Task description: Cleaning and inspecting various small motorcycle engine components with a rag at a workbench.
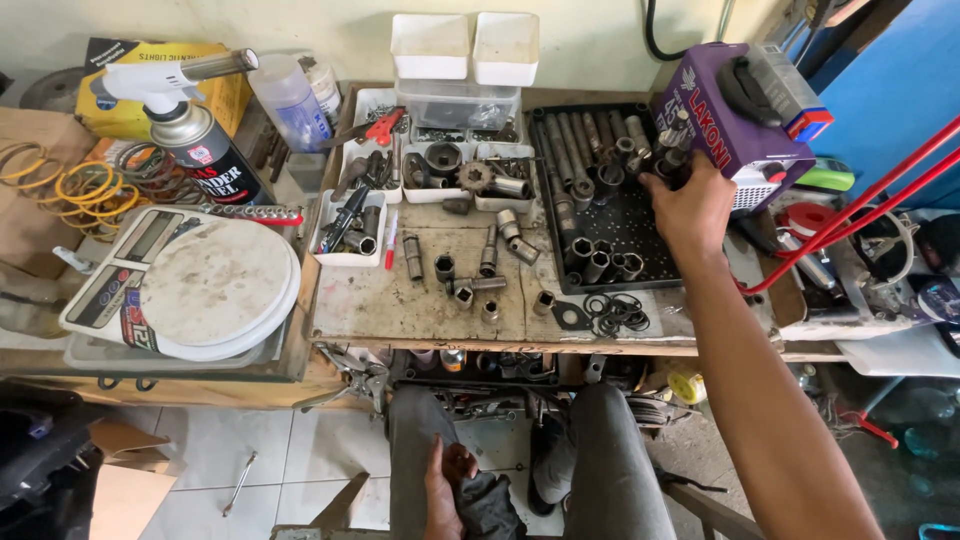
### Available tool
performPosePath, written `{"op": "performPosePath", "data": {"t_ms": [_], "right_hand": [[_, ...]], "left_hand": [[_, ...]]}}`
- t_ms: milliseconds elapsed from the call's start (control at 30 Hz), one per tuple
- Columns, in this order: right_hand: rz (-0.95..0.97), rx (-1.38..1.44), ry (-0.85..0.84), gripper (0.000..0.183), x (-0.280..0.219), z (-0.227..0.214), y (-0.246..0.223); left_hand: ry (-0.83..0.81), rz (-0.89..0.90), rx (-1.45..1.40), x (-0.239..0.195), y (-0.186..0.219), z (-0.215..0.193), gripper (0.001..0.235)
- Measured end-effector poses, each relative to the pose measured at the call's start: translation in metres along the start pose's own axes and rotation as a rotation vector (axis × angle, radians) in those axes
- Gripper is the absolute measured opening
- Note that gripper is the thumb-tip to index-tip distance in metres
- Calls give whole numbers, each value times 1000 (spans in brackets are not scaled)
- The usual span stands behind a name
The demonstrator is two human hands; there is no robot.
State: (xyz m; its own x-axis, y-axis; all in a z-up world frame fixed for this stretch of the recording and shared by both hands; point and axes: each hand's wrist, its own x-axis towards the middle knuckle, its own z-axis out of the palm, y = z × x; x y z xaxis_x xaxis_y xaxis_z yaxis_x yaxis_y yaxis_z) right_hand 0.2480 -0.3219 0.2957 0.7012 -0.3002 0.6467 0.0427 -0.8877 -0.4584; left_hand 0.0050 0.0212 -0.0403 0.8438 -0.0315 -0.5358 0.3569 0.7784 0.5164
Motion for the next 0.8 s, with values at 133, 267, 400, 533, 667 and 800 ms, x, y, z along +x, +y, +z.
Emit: {"op": "performPosePath", "data": {"t_ms": [133,267,400,533,667,800], "right_hand": [[-83,43,-8,32,-6,4,12],[-13,-17,-13,35,-5,15,20],[-36,-10,48,34,-8,20,21],[-36,-34,50,36,-8,20,21],[-42,-52,57,34,-5,16,16],[-15,-83,43,32,-5,15,16]], "left_hand": [[-6,-46,-4,-2,2,0,57],[-6,18,23,3,-2,-6,58],[-27,-14,-74,9,-8,-13,53],[-65,-51,-111,16,-14,-21,50],[-18,-48,-44,7,-6,-10,56],[8,-33,-72,0,-2,-3,54]]}}
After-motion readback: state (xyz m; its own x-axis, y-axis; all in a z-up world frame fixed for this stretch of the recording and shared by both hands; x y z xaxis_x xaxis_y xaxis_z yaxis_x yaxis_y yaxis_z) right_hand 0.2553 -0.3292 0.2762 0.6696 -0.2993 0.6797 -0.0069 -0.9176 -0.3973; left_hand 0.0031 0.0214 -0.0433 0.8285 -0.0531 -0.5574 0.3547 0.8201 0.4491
